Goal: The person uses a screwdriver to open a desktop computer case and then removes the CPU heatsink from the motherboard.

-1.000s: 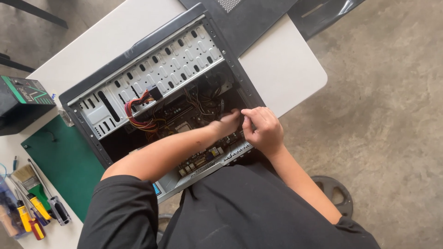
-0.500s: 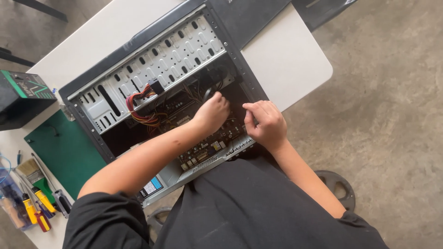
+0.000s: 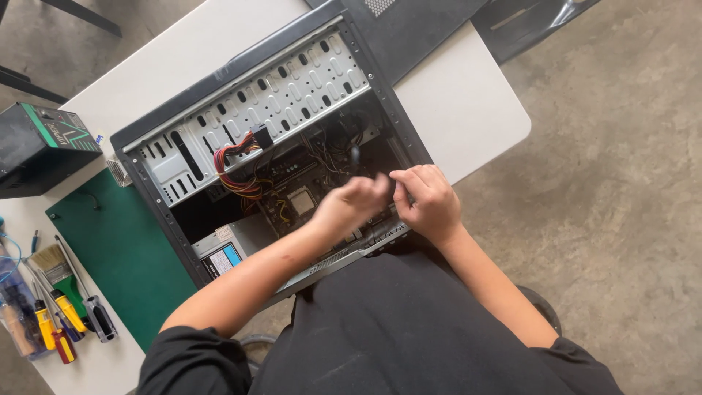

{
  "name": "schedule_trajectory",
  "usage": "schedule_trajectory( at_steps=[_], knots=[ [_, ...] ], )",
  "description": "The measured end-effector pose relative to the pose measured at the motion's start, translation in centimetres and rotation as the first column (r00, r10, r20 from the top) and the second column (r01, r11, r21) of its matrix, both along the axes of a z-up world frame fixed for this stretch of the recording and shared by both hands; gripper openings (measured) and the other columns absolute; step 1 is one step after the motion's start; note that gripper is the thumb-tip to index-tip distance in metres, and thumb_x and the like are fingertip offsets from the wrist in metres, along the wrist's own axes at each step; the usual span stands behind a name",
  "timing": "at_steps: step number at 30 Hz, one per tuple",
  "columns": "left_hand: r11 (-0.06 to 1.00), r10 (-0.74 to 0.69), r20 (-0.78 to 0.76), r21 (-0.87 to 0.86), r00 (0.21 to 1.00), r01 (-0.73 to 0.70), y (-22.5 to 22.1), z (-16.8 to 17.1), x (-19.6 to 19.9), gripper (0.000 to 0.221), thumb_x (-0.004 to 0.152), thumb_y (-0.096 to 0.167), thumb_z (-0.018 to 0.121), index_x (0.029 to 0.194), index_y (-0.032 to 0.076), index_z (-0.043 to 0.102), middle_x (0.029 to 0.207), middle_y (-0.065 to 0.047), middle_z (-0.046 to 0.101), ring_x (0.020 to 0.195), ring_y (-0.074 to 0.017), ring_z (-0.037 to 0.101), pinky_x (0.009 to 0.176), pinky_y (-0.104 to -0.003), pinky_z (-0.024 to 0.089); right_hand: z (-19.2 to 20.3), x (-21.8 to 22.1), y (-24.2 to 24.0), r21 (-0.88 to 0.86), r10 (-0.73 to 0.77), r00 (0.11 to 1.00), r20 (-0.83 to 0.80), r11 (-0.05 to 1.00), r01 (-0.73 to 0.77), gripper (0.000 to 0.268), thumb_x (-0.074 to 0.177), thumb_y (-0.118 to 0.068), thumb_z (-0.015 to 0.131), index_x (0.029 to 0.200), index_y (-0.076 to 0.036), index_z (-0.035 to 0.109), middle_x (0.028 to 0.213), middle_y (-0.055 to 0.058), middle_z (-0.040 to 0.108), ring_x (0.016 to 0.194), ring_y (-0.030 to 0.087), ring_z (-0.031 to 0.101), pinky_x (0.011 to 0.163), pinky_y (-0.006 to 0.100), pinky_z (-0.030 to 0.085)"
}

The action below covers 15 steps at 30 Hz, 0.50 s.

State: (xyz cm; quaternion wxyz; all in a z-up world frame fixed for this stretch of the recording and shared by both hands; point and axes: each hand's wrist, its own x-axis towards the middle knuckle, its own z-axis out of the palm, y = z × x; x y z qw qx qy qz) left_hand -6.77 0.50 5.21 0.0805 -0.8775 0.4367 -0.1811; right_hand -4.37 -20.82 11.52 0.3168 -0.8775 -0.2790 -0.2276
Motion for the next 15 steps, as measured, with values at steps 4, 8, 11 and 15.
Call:
schedule_trajectory(
  at_steps=[4, 8, 11, 15],
  knots=[
    [0.956, -0.073, -0.251, -0.294, 0.965, -0.005, -5.9, -7.3, 1.0, 0.007, 0.086, 0.015, 0.066, 0.087, 0.013, 0.073, 0.092, -0.005, 0.065, 0.089, -0.0252, 0.066, 0.111, -0.044, 0.046, 0.1, 0.0, 0.0, -0.003, 0.016, 1.000, -0.003, 1.000, -0.016, 0.016, 0.092, -0.001, 0.063, 0.100, -0.010, 0.074, 0.072, 0.001, 0.059, 0.068, 0.020, 0.064, 0.072, 0.034, 0.057],
    [0.812, 0.393, -0.407, -0.267, 0.824, -0.519, -10.2, -15.9, 4.7, 0.047, 0.087, 0.035, 0.068, 0.122, 0.004, 0.065, 0.112, -0.024, 0.062, 0.097, -0.0462, 0.070, 0.068, -0.055, 0.055, 0.0, 0.0, 0.0, 0.020, 0.012, 1.000, -0.002, 1.000, -0.012, 0.017, 0.092, -0.002, 0.063, 0.099, -0.010, 0.076, 0.072, 0.002, 0.060, 0.067, 0.021, 0.064, 0.072, 0.034, 0.057],
    [0.780, 0.568, -0.404, -0.012, 0.717, -0.625, -11.1, -15.0, 6.8, 0.059, 0.088, 0.039, 0.069, 0.132, 0.000, 0.064, 0.118, -0.032, 0.063, 0.099, -0.0544, 0.070, 0.055, -0.061, 0.058, -0.5, 0.0, -0.2, 0.023, 0.008, 1.000, 0.012, 1.000, -0.009, 0.017, 0.091, -0.003, 0.064, 0.099, -0.011, 0.076, 0.073, 0.002, 0.060, 0.067, 0.021, 0.064, 0.073, 0.033, 0.057],
    [0.573, 0.454, -0.158, 0.805, 0.877, -0.152, -8.9, -7.7, 7.3, 0.030, 0.093, 0.022, 0.070, 0.115, 0.002, 0.075, 0.108, -0.031, 0.069, 0.098, -0.0517, 0.065, 0.078, -0.063, 0.054, -0.3, -0.2, -0.1, 0.046, 0.013, 1.000, -0.004, 0.999, -0.013, 0.017, 0.091, -0.002, 0.064, 0.098, -0.010, 0.077, 0.072, 0.002, 0.061, 0.067, 0.021, 0.065, 0.072, 0.033, 0.057]
  ],
)
